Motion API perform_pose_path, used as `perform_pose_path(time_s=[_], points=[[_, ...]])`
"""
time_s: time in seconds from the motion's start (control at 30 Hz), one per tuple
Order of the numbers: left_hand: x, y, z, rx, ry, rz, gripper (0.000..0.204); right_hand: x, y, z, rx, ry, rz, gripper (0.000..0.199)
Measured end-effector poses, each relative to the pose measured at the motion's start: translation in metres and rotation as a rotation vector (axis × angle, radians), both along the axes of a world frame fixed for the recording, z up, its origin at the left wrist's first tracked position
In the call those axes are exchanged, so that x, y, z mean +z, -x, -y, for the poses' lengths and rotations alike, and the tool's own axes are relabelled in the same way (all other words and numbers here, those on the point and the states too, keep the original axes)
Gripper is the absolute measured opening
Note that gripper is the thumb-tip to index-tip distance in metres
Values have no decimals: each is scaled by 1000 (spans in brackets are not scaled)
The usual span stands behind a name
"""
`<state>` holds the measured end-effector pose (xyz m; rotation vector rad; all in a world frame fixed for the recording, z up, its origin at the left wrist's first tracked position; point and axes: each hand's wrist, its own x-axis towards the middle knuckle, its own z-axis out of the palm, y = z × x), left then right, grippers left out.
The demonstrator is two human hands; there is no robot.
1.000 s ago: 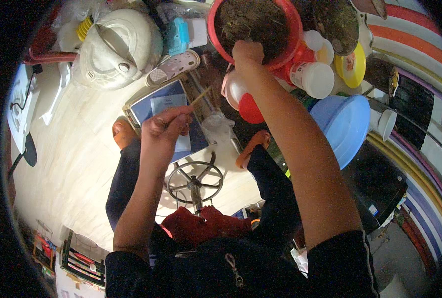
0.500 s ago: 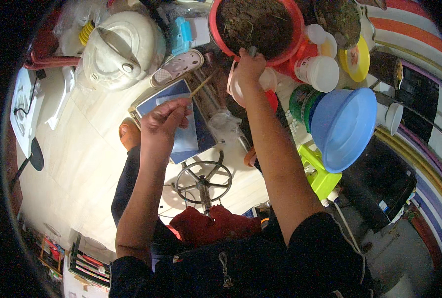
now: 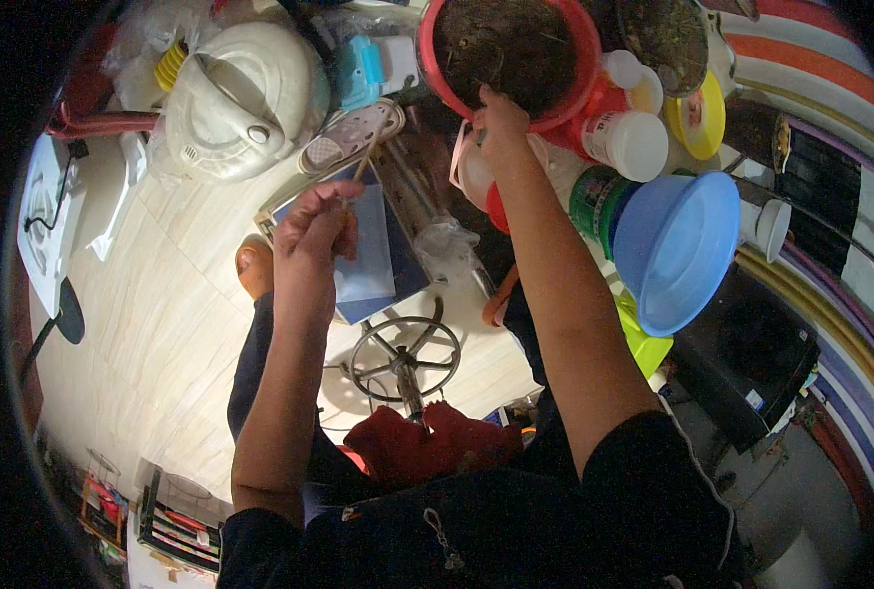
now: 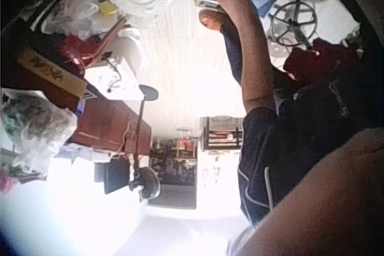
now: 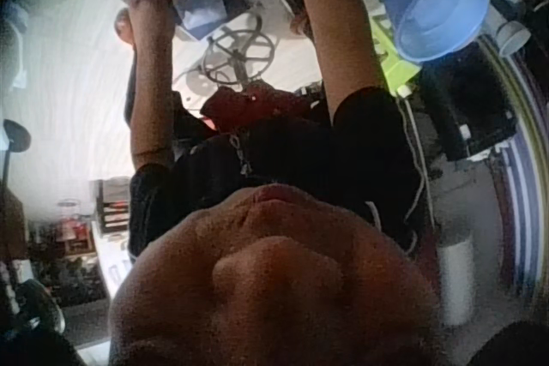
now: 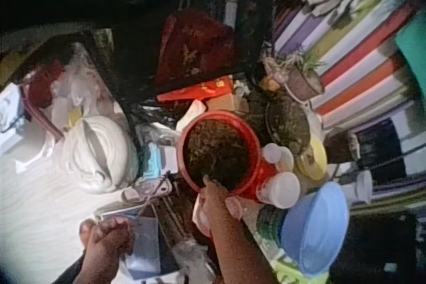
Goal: The person sits on the floor and mixes soil in a red basin using a small metal trowel. They then use a thin wooden stick to stir the soil further before picking up a pair of scissors.
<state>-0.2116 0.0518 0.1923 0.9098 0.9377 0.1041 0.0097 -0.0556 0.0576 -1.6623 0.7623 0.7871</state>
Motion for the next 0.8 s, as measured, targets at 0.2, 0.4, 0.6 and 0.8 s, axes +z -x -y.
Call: perform_pose_path(time_s=[0.2, 0.4, 0.6, 0.8], points=[[4, -9, 3, -95, 26, 24, 18, -16, 5, 17, -1, -136, 154, 20], [-3, -14, 7, -119, 16, 77, 18, -26, 14, 19, 38, -200, 201, 20], [-8, -4, 3, -86, 32, 97, 19, -80, -30, 60, 1022, 430, 1094, 19], [-6, -1, 2, -87, 4, 101, 19, 2, -42, 48, 545, 120, 269, 26]])
